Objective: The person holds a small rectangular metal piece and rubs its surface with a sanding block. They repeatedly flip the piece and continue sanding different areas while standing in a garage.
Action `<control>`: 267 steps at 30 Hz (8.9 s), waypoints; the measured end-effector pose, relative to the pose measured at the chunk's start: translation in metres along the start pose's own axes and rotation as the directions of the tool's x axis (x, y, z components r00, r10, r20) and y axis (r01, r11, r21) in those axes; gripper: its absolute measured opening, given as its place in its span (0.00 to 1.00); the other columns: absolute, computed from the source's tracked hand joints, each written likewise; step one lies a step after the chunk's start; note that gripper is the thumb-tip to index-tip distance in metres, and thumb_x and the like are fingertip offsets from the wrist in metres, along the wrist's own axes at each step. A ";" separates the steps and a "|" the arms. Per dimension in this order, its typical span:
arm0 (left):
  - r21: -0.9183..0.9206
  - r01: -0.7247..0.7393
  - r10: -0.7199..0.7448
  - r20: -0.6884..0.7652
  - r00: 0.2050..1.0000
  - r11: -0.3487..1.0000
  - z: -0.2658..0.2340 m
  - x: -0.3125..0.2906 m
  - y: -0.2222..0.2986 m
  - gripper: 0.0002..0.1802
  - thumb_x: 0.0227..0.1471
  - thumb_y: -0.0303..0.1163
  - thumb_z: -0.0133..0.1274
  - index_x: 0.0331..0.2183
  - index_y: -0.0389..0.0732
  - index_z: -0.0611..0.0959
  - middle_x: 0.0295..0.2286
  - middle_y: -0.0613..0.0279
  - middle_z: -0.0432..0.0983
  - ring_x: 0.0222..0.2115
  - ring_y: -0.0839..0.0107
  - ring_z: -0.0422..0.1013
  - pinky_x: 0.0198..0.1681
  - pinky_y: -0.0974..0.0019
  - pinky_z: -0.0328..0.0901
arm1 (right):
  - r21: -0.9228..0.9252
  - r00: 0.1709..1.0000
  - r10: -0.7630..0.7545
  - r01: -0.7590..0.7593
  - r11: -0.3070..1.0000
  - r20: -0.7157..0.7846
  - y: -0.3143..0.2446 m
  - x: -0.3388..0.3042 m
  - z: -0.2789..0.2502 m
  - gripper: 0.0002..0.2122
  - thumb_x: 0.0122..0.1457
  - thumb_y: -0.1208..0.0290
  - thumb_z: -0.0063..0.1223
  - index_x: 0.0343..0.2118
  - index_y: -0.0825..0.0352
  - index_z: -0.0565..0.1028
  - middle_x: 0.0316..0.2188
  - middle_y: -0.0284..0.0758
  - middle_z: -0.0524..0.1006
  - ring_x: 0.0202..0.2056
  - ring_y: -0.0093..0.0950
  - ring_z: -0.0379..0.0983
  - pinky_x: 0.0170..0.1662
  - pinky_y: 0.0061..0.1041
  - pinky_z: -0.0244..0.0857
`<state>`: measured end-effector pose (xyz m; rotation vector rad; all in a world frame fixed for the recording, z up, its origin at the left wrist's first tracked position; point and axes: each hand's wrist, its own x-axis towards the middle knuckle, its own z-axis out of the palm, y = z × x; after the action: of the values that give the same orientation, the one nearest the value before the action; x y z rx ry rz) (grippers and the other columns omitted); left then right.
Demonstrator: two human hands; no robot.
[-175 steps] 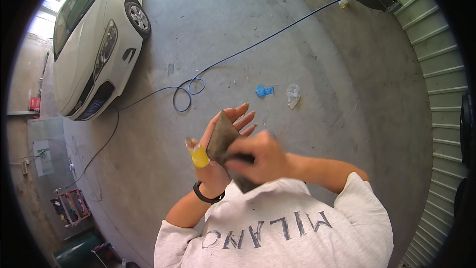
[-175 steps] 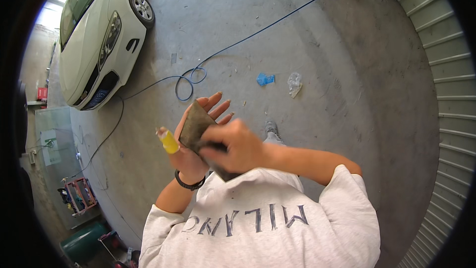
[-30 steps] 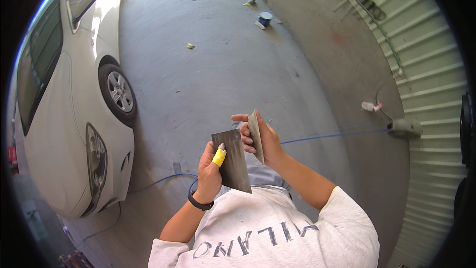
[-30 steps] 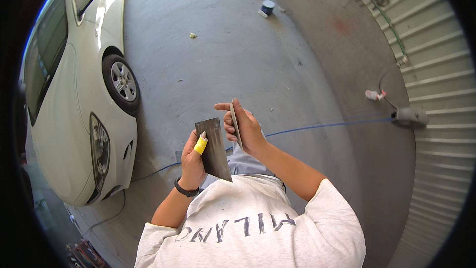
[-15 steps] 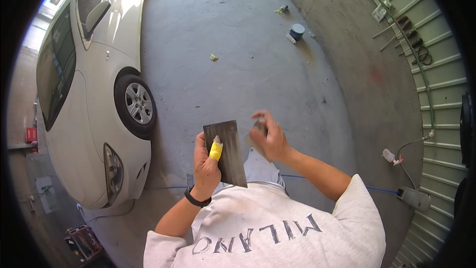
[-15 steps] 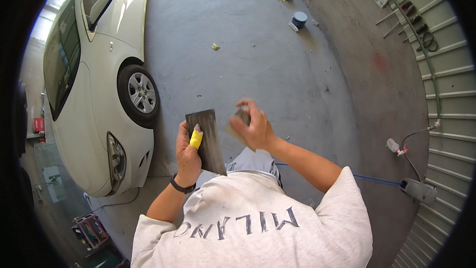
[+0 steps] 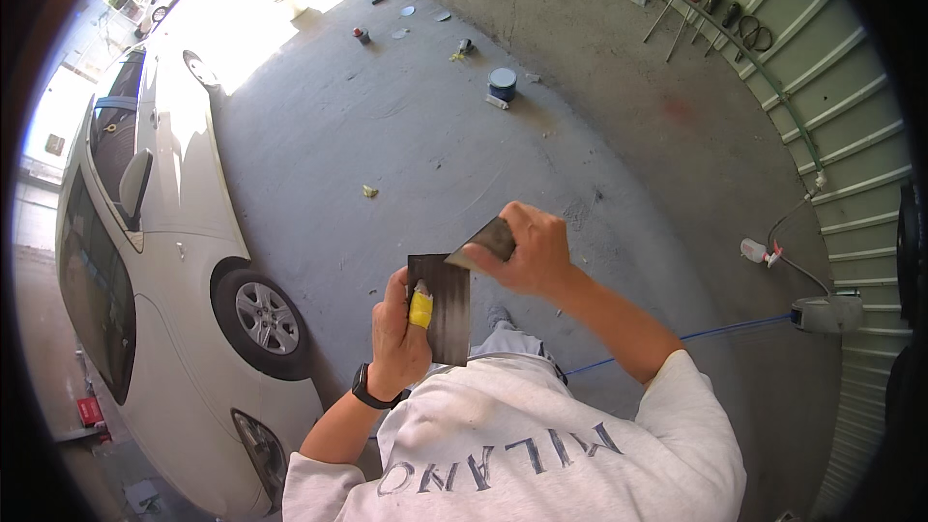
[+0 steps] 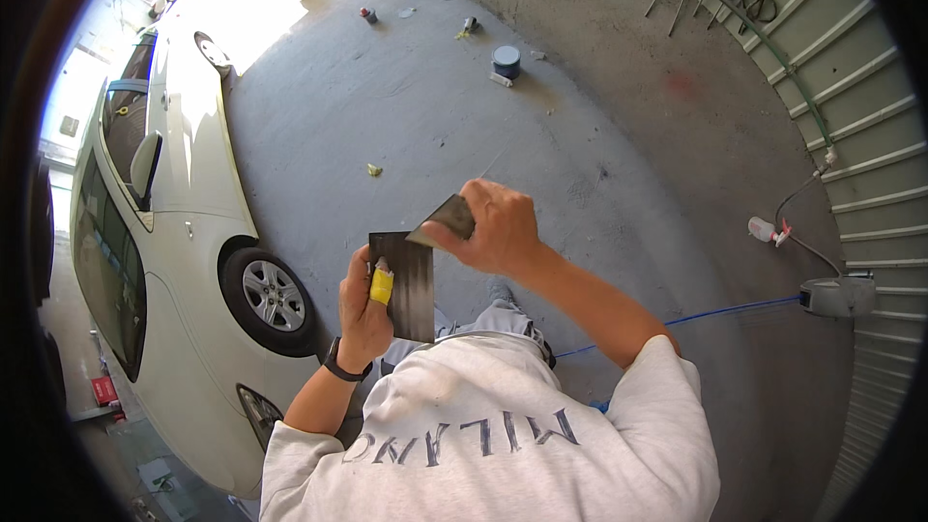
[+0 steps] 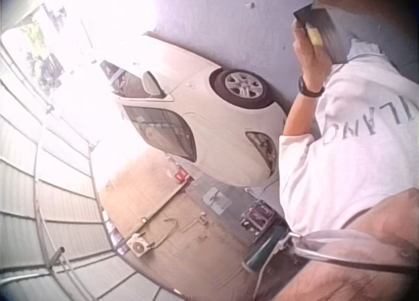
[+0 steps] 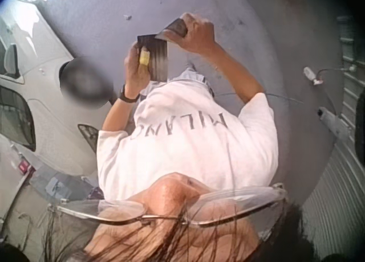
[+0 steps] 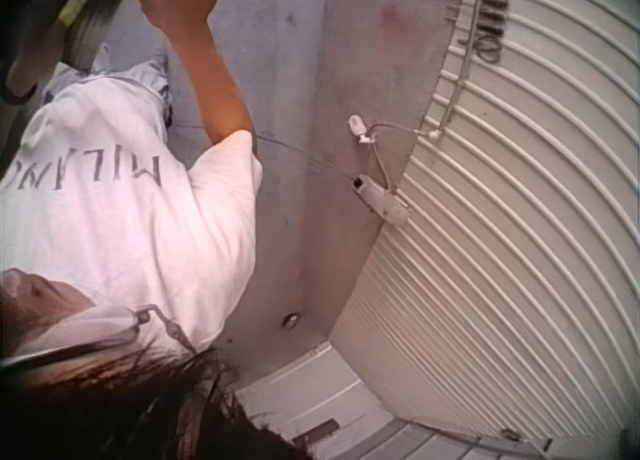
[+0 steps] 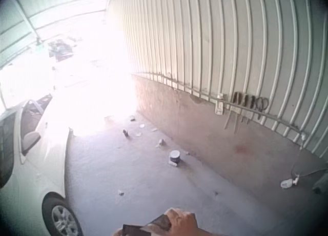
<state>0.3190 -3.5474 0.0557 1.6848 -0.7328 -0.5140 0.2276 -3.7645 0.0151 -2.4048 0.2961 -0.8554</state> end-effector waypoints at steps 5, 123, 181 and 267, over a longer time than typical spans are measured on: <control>-0.334 0.095 -0.157 -0.165 0.974 0.938 -0.042 0.034 -0.027 0.14 0.64 0.24 0.42 0.49 0.33 0.74 0.30 0.62 0.79 0.28 0.78 0.70 0.30 0.71 0.65 | 0.231 0.884 -0.455 0.423 0.876 0.108 -0.062 -0.003 0.043 0.27 0.49 0.42 0.66 0.17 0.62 0.68 0.17 0.34 0.69 0.18 0.33 0.71 0.21 0.33 0.66; -0.473 0.247 -0.331 -0.103 0.938 0.846 -0.438 0.385 -0.167 0.08 0.48 0.21 0.63 0.35 0.34 0.89 0.27 0.67 0.83 0.29 0.83 0.72 0.33 0.75 0.67 | 0.398 0.843 -0.468 0.347 0.849 0.265 -0.105 0.525 0.458 0.27 0.54 0.76 0.58 0.59 0.74 0.70 0.29 0.38 0.71 0.26 0.33 0.71 0.27 0.32 0.68; -0.402 0.326 -0.492 -0.437 0.753 0.855 -0.343 0.594 -0.133 0.22 0.66 0.27 0.47 0.59 0.32 0.70 0.46 0.64 0.77 0.42 0.81 0.72 0.48 0.77 0.66 | 0.570 0.832 -0.543 0.396 0.720 0.109 0.166 0.591 0.421 0.09 0.57 0.75 0.59 0.41 0.65 0.83 0.34 0.36 0.81 0.35 0.31 0.80 0.35 0.30 0.77; -0.132 -0.760 0.034 0.989 -0.143 0.637 0.620 -0.295 -0.168 0.24 0.51 0.29 0.54 0.51 0.35 0.74 0.36 0.35 0.80 0.39 0.37 0.76 0.39 0.45 0.72 | 0.998 -0.935 0.350 0.052 -0.036 0.061 -0.325 -0.770 -0.035 0.15 0.64 0.58 0.51 0.35 0.65 0.84 0.22 0.29 0.75 0.26 0.22 0.67 0.32 0.26 0.63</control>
<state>-0.2775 -3.7476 -0.2661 1.0333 -2.7350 -1.0735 -0.3823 -3.2230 -0.1686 0.6430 2.0893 -1.2337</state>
